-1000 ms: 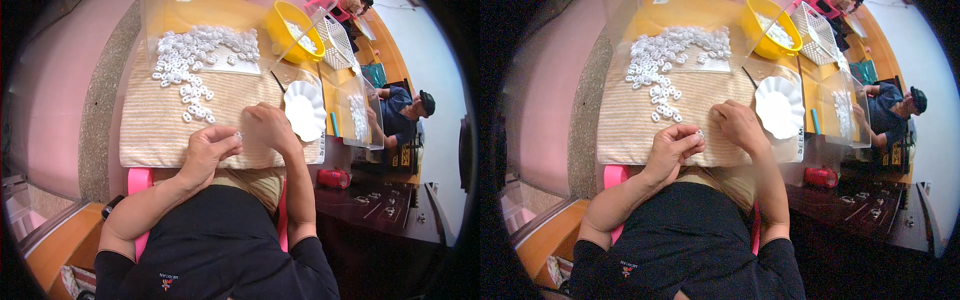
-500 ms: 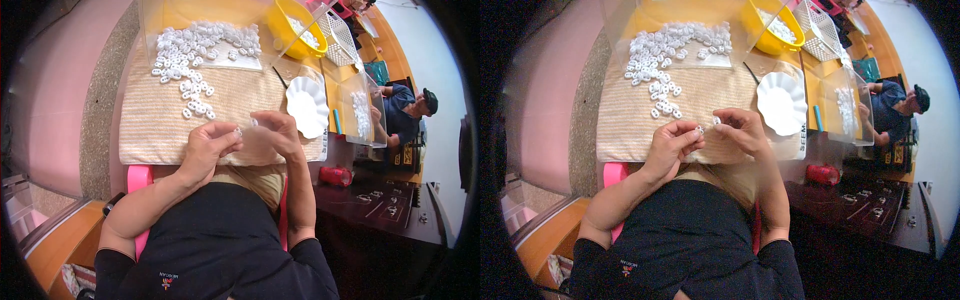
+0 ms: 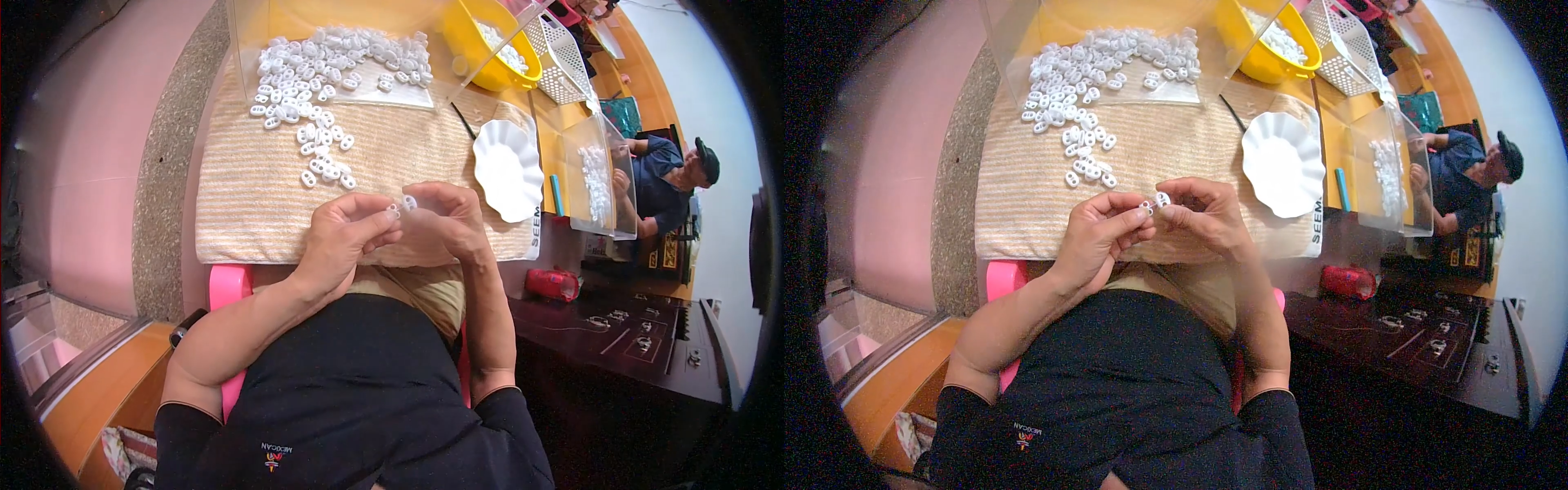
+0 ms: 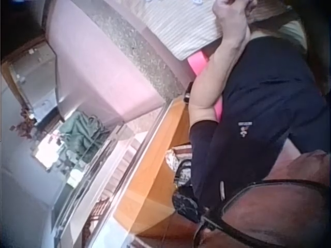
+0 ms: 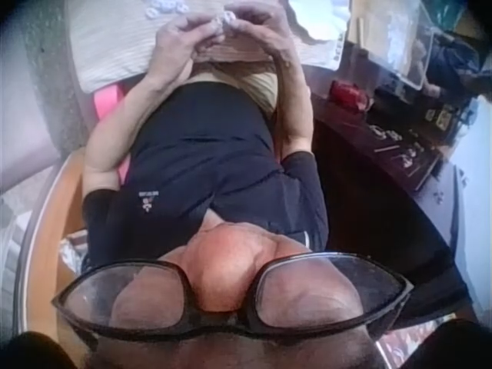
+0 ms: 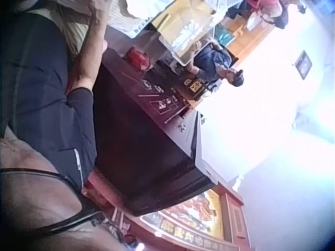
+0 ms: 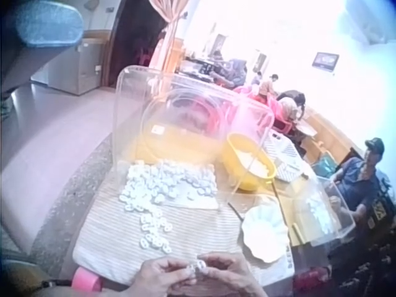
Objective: Manually assembling small white plastic components at a workbench.
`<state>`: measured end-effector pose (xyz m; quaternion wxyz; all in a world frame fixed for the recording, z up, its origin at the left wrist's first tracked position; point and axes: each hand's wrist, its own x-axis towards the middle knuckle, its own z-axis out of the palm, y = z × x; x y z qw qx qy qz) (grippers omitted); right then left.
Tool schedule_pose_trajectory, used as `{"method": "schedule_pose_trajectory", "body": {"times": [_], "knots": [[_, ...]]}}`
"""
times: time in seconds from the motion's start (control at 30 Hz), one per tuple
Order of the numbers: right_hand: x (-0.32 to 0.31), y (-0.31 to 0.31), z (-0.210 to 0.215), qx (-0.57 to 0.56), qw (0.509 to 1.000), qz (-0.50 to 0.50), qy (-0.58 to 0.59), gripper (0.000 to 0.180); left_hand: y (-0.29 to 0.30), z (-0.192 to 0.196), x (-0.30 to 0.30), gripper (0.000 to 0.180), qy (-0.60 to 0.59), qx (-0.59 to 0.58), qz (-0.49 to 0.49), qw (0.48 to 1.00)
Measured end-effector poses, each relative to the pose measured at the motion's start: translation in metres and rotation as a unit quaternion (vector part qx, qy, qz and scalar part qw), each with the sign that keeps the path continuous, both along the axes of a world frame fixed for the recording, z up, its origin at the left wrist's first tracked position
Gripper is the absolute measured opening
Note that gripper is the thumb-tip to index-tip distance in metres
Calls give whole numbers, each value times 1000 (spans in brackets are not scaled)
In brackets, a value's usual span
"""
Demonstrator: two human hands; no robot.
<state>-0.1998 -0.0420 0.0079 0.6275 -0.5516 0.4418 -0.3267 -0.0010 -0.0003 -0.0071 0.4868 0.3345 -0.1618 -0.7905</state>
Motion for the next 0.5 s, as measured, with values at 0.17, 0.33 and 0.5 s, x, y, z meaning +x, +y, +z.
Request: {"method": "schedule_pose_trajectory", "body": {"times": [0.17,0.33,0.5], "knots": [[-1,0,-4,-20,1000,-2,-4,30,0,1,0,15,4,-1,-3,1000],[2,1,-1,11,1000,7,-17,30,1,0,0,15,1,-4,-7,1000],[6,3,6,6,1000,6,-4,28,1,0,1,15,-1,-5,-13,1000]]}}
